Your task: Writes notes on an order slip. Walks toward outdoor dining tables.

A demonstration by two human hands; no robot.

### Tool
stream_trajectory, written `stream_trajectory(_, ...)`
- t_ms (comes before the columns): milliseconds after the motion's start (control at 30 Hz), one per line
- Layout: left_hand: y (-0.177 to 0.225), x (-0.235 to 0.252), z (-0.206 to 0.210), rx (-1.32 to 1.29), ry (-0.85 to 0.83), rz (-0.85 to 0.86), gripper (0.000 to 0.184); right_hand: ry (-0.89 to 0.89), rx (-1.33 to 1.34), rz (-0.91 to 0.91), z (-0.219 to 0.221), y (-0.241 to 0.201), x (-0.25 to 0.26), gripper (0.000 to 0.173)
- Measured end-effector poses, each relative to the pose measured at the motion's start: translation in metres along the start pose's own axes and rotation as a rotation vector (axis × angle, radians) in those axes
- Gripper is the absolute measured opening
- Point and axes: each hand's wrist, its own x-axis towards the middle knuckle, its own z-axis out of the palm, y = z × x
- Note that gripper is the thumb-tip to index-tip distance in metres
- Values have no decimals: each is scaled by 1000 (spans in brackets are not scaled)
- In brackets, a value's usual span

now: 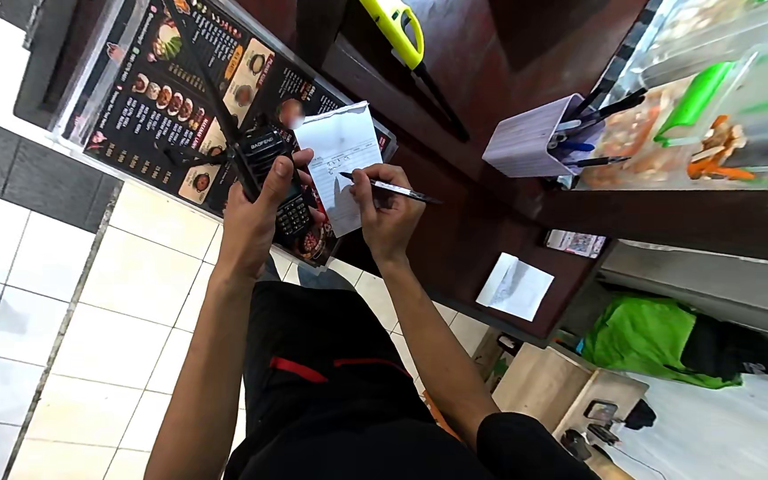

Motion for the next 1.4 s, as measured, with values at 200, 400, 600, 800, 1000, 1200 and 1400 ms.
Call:
stream_trajectory(200,0,0,0,3,2,-5,57,1,-16,-1,1,-1,0,11)
stream_trajectory(400,1,0,1,16,15,-15,59,-20,-13,-24,1,1,1,10)
stream_trajectory(600,1,-1,1,15,5,-1,59,-12,-40,-15,1,0,2,10)
stream_trajectory(800,1,0,1,13,2,-9,60,-3,-46,3,2,0,1,10)
stream_trajectory(1000,1,0,1,29,7,-5,61,16,-38,-5,2,-1,1,10)
stream_trajectory(1200,1,0,2,38,15,-10,61,17,-47,-1,1,-1,1,9)
stream_trajectory(1400,0,0,1,28,10,-17,60,55,-45,-1,0,-1,0,10)
